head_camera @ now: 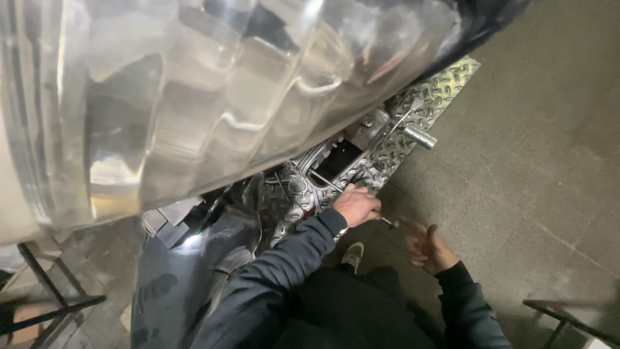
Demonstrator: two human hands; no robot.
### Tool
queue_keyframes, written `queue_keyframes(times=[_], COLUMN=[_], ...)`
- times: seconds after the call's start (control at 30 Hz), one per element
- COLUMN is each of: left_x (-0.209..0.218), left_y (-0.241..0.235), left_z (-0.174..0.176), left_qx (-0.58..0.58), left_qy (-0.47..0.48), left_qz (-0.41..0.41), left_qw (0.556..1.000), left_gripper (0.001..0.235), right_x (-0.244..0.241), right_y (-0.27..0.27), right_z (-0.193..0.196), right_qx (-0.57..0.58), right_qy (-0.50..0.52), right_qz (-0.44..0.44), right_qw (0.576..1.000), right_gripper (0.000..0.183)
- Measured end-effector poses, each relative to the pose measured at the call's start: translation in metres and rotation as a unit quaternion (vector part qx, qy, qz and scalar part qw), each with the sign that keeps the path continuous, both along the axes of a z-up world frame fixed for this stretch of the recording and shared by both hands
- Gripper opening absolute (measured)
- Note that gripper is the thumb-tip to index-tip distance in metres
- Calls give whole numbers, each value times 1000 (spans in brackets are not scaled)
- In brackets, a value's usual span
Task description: The person uses a T-handle wrench to loosen and remove bolts from the engine casing of a motorcycle. After removing the bolts, the person detaches the engine cover and places it on the floor.
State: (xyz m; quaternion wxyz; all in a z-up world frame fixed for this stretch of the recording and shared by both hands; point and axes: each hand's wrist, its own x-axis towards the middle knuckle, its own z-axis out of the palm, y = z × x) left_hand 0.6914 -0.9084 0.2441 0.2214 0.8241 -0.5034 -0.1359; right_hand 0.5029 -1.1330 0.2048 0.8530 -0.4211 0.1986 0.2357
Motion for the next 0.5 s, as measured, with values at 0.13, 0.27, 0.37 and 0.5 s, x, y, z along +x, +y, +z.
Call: queue_keyframes(times=[0.13, 0.27, 0.37, 0.5], left_x=[1, 1, 1, 2], left_y=[-4, -5, -1, -3], left_z=[-27, -19, -3, 0], left_qx=[11, 1, -20, -7], left_qy=[45, 48, -1, -30], left_qz=[-8, -9, -38, -50], left_qw=[999, 999, 999, 998], left_gripper=[29, 35, 27, 24], right_x=[-11, -2, -13, -2], right_y=[-2, -6, -11, -7], right_z=[-85, -27, -40, -29], right_qx=[-127, -16, 133, -31], right_qy=[122, 99, -68, 73], right_qz=[154, -55, 13, 32], right_qw=[972, 993, 989, 996], right_gripper=[90, 87, 92, 91])
